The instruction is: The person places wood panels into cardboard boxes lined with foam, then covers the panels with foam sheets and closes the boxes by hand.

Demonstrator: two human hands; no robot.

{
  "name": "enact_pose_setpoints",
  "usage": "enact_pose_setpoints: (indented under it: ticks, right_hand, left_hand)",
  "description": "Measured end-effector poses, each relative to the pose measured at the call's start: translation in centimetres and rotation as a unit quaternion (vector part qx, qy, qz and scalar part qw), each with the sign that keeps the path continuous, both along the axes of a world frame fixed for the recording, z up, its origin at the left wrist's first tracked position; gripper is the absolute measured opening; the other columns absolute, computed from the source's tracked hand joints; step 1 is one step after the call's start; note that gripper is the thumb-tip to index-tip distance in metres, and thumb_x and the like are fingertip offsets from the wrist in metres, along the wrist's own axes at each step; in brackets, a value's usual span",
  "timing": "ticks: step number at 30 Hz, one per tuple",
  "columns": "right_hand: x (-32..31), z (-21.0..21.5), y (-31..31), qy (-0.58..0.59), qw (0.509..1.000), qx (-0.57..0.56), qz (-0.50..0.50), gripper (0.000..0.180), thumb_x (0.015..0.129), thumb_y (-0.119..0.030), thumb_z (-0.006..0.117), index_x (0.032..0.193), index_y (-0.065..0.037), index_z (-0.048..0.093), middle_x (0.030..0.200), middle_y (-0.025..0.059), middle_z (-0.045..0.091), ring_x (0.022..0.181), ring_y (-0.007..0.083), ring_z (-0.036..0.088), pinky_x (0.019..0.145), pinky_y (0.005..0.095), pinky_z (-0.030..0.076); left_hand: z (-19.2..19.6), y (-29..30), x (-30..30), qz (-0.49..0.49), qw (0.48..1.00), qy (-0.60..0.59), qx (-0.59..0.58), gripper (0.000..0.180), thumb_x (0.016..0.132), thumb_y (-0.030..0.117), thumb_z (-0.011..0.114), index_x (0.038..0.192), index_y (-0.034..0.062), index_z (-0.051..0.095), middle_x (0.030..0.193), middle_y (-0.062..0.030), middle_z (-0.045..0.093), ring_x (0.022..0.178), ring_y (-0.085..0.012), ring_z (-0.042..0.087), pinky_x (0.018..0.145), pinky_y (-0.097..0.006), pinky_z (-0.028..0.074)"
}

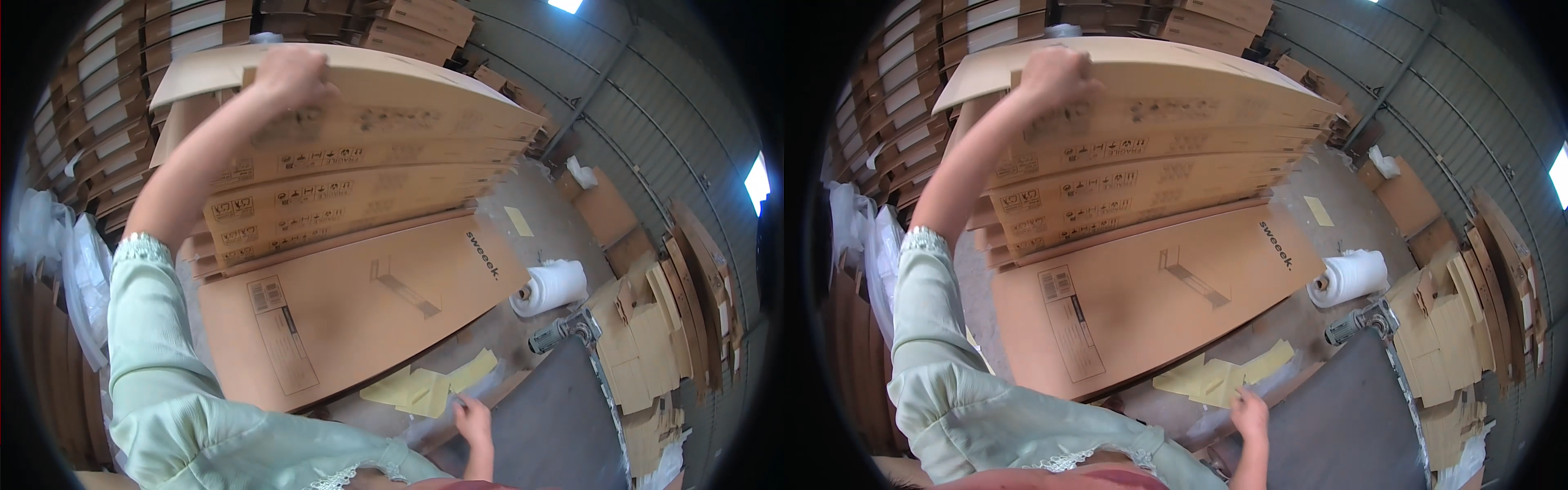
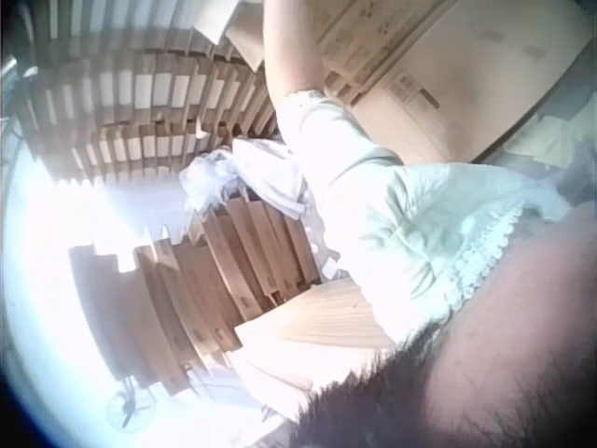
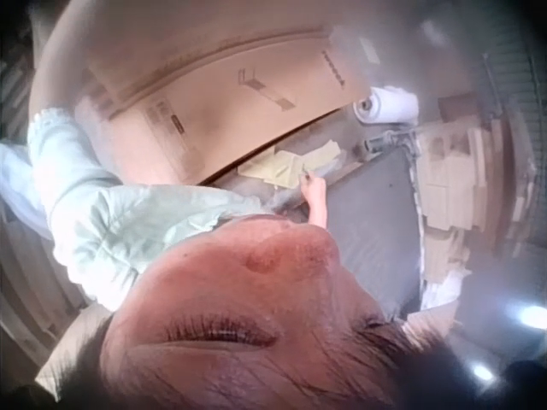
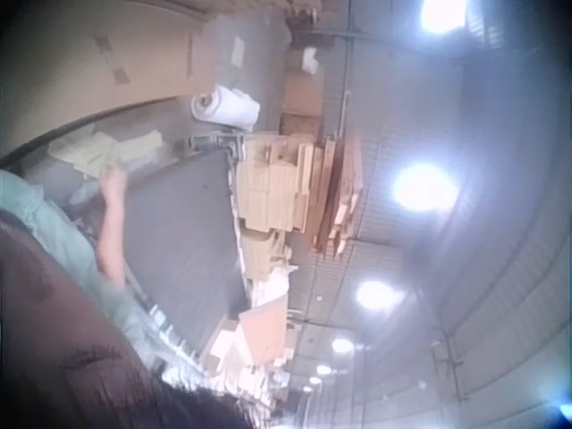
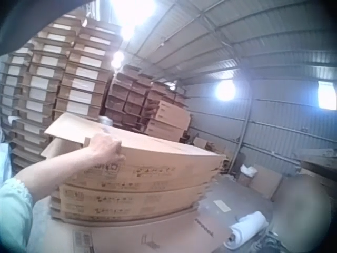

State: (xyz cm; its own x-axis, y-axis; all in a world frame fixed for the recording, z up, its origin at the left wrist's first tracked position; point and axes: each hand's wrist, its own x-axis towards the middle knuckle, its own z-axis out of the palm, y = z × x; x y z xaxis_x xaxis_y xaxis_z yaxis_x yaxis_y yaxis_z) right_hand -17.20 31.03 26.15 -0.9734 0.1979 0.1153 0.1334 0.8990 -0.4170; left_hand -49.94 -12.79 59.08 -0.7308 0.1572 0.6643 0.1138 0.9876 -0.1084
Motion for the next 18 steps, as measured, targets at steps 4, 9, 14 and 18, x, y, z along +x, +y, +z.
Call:
enact_pose_setpoints:
  ticks: [4, 9, 14, 18]
  right_hand:
    - [-8.7, -2.6, -6.4, 0.006, 0.946, -0.294, 0.137, 0.025, 0.088, -0.020, 0.058, 0.100, 0.002, 0.063, 0.083, 0.0050, 0.065, 0.074, 0.0129, 0.061, 0.069, 0.0245, 0.048]
    - [-18.3, -4.3, -14.2, -0.145, 0.650, -0.742, 0.080, 0.050, 0.092, -0.042, 0.047, 0.125, -0.004, 0.044, 0.115, 0.0139, 0.054, 0.105, 0.0265, 0.054, 0.086, 0.0409, 0.048]
    - [-25.3, 0.4, -25.8, -0.051, 0.292, -0.913, 0.282, 0.055, 0.090, -0.047, 0.047, 0.125, -0.004, 0.045, 0.123, 0.0153, 0.051, 0.113, 0.0284, 0.050, 0.093, 0.0467, 0.043]
    - [-25.8, -1.0, -30.2, -0.054, 0.343, -0.930, 0.116, 0.052, 0.091, -0.046, 0.046, 0.122, -0.005, 0.047, 0.119, 0.0146, 0.052, 0.108, 0.0269, 0.051, 0.090, 0.0447, 0.044]
  left_hand:
    - [-4.1, 1.4, 11.9, -0.070, 0.990, 0.116, -0.036, 0.033, 0.071, 0.038, 0.070, 0.071, 0.0061, 0.059, 0.071, -0.0090, 0.062, 0.070, -0.0254, 0.062, 0.061, -0.035, 0.050]
    - [-6.6, -3.1, 27.6, -0.052, 0.980, 0.188, -0.047, 0.039, 0.066, 0.036, 0.075, 0.062, 0.0060, 0.051, 0.056, -0.0061, 0.048, 0.054, -0.0235, 0.050, 0.049, -0.034, 0.041]
    - [-6.5, -7.7, 42.2, -0.007, 0.978, 0.208, 0.013, 0.041, 0.062, 0.028, 0.081, 0.066, 0.0014, 0.049, 0.058, -0.0101, 0.039, 0.053, -0.0271, 0.041, 0.046, -0.034, 0.031]
    - [-9.2, -9.5, 49.0, 0.007, 0.986, 0.168, 0.004, 0.024, 0.075, 0.014, 0.073, 0.067, 0.0003, 0.056, 0.062, -0.0098, 0.051, 0.053, -0.0252, 0.048, 0.049, -0.034, 0.040]
